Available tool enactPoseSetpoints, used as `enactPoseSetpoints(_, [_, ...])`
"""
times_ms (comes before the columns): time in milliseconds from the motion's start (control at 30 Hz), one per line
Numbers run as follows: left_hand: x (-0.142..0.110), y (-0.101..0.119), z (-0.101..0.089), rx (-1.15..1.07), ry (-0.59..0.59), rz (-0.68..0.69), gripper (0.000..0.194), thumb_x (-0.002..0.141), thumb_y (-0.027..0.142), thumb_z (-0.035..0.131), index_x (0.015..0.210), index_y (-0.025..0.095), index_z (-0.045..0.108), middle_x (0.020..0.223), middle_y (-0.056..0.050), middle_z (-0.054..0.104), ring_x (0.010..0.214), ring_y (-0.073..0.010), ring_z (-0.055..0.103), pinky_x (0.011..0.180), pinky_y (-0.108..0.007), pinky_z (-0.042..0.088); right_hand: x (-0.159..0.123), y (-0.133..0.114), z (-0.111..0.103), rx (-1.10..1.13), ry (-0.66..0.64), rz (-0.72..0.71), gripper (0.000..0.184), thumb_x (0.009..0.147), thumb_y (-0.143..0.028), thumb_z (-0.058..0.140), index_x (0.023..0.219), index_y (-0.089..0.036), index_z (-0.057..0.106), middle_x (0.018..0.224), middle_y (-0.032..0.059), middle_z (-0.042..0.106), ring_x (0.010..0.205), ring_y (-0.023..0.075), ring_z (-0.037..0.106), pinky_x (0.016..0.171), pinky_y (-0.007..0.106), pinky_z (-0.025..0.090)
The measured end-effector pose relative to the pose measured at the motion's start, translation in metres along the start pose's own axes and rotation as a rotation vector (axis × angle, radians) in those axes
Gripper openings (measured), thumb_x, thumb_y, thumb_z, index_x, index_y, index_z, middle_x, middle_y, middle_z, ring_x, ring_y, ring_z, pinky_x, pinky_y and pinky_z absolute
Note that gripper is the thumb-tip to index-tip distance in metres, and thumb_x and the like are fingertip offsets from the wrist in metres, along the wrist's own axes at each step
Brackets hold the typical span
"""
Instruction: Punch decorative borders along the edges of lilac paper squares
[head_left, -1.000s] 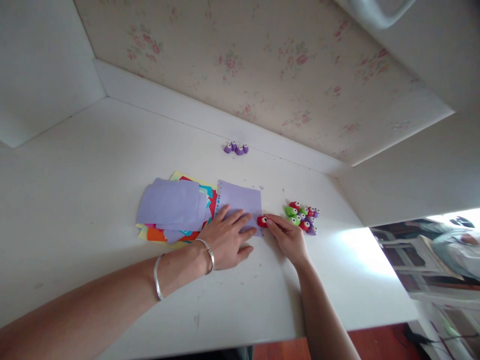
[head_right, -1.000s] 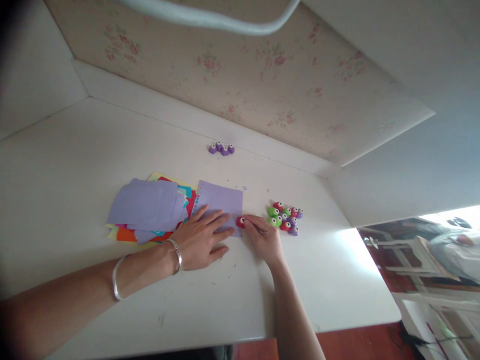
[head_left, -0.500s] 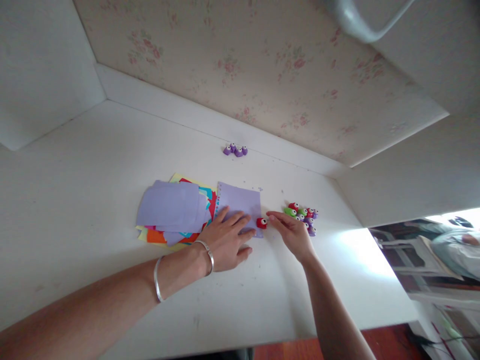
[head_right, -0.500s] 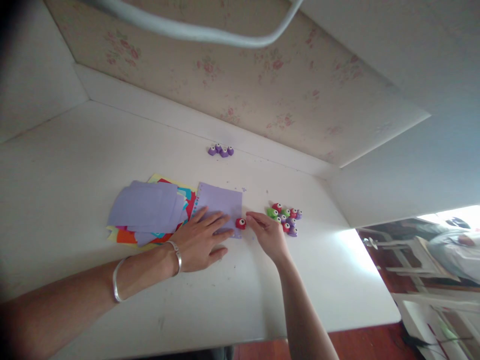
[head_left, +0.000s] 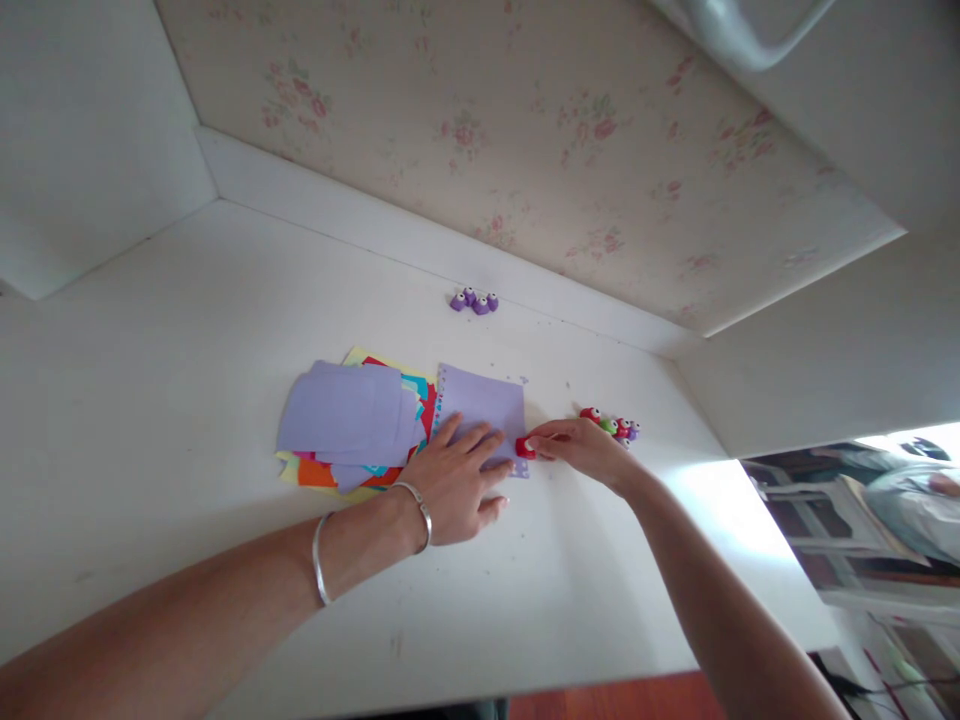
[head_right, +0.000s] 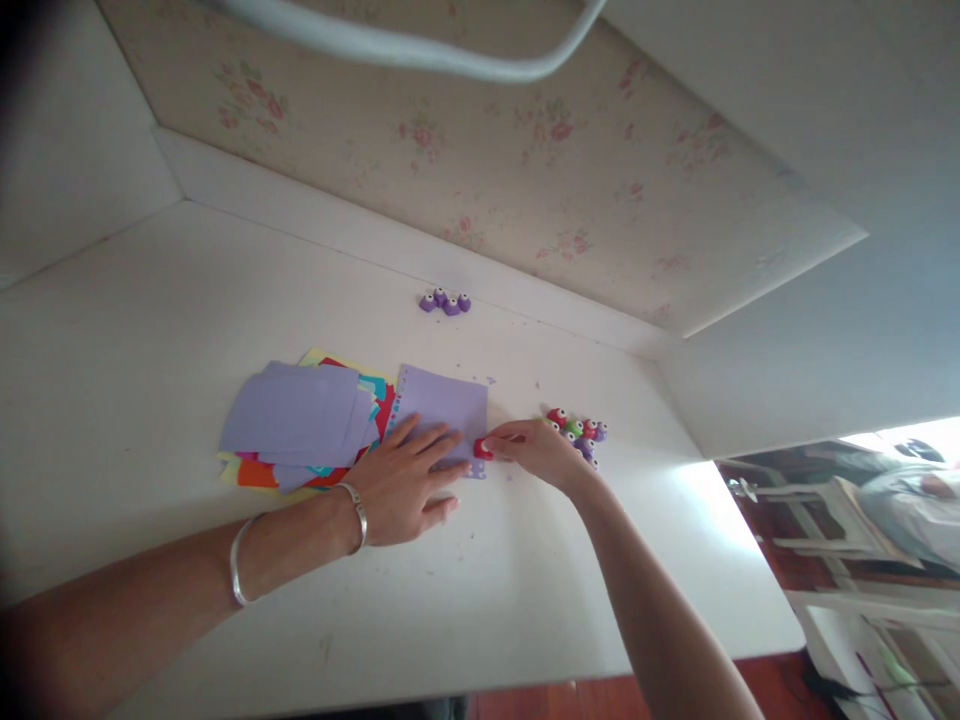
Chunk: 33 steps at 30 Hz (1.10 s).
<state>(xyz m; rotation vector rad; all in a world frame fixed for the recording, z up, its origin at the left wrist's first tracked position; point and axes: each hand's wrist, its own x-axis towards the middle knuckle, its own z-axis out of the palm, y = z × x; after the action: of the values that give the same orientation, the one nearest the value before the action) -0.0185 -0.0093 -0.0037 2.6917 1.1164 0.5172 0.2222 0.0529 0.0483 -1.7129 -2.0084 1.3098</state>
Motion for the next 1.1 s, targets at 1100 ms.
enactPoseSetpoints(1100, [0.001,-0.001,0.003,-0.031,0.015,0.004,0.047,0.097,0.053,0.042,0.134,0.029,0.056,0.149,-0.008,0.047,0.139,-0.0284,0.036,0.116,-0.054,0.011,0.009,-0.017,-0.001,-0.326,0.037,0.096,0.023,0.075,-0.040,0.067,0.061,-0.023,0.069,0.053,0.0010,0.067,0.049,0.0147,0.060,0.045,0.025,0.040])
